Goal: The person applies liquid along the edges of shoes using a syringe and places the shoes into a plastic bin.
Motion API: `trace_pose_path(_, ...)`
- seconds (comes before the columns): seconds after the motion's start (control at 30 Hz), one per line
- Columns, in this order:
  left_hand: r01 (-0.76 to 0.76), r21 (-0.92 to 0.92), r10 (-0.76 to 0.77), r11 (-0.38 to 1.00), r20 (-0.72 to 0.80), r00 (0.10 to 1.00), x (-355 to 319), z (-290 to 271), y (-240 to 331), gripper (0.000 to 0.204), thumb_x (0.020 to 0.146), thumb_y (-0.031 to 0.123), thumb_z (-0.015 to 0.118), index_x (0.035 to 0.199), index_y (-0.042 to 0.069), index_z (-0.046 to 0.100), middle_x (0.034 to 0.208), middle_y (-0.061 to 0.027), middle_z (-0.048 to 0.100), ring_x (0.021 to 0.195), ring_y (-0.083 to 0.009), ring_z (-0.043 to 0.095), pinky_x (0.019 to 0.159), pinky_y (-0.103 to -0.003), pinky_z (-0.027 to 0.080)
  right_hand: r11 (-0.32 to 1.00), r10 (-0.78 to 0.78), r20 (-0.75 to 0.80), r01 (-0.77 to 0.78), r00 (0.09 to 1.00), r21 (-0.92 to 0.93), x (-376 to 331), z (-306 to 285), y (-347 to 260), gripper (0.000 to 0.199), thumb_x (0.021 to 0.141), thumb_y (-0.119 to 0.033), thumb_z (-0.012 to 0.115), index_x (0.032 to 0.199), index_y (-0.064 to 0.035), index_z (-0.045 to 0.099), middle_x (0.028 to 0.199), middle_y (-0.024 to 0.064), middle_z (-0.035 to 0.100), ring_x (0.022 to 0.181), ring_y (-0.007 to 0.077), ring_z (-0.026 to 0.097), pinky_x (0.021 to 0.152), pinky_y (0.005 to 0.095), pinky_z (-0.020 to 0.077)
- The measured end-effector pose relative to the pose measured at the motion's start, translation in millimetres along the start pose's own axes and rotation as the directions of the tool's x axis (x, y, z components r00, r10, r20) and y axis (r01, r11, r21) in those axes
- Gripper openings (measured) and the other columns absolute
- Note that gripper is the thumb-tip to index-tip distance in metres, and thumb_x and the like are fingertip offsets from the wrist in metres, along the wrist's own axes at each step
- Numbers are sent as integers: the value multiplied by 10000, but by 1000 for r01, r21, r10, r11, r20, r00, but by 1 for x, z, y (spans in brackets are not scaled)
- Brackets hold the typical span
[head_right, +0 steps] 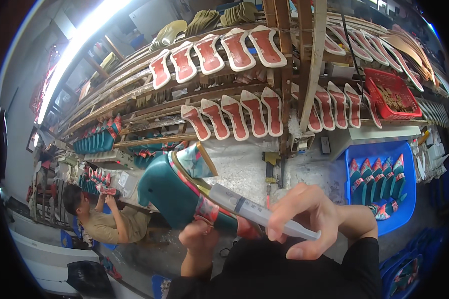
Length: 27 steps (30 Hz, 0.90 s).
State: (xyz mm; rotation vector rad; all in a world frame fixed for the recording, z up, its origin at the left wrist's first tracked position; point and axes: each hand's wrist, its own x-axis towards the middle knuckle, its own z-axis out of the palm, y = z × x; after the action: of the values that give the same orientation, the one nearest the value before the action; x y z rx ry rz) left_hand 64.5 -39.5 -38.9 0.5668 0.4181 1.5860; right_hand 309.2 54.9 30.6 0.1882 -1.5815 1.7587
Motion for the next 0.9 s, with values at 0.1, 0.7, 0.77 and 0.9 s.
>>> trace_pose_path(0.1, 27, 5, -27, 1000, 2, 1000, 4, 2, 4, 724, 735, 65, 659, 1410, -29, 415, 1277, -174, 578, 1172, -326, 605, 1034, -470, 482, 1000, 6, -4, -6, 1000, -10, -1, 0, 0, 381, 698, -20, 791, 1056, 52, 683, 877, 131, 710, 644, 189, 657, 559, 279, 499)
trace_pose_path(0.7, 49, 17, -45, 999, -166, 985, 14, 24, 22, 785, 670, 240, 620, 1369, -67, 437, 1248, -222, 589, 1162, -350, 595, 1050, -457, 461, 998, 67, -4, -67, 998, 6, -8, 6, -1, 358, 710, -34, 798, 1041, 54, 692, 856, 153, 708, 651, 211, 667, 540, 285, 488)
trace_pose_path(0.77, 38, 9, -36, 999, -166, 985, 14, 19, 22, 798, 647, 226, 618, 1365, -74, 440, 1239, -239, 591, 1150, -363, 599, 1043, -463, 467, 998, 67, -15, -67, 998, 11, -8, 7, -1, 350, 711, -37, 798, 1033, 53, 695, 855, 156, 708, 648, 215, 666, 537, 287, 486)
trace_pose_path(0.9, 27, 15, -23, 1000, -200, 980, 17, 25, 26, 803, 624, 213, 614, 1354, -75, 448, 1225, -247, 595, 1138, -369, 605, 1033, -469, 476, 996, 87, -16, -86, 996, 24, -11, 9, -4, 337, 710, -41, 799, 1017, 55, 699, 836, 161, 707, 647, 234, 671, 535, 292, 490)
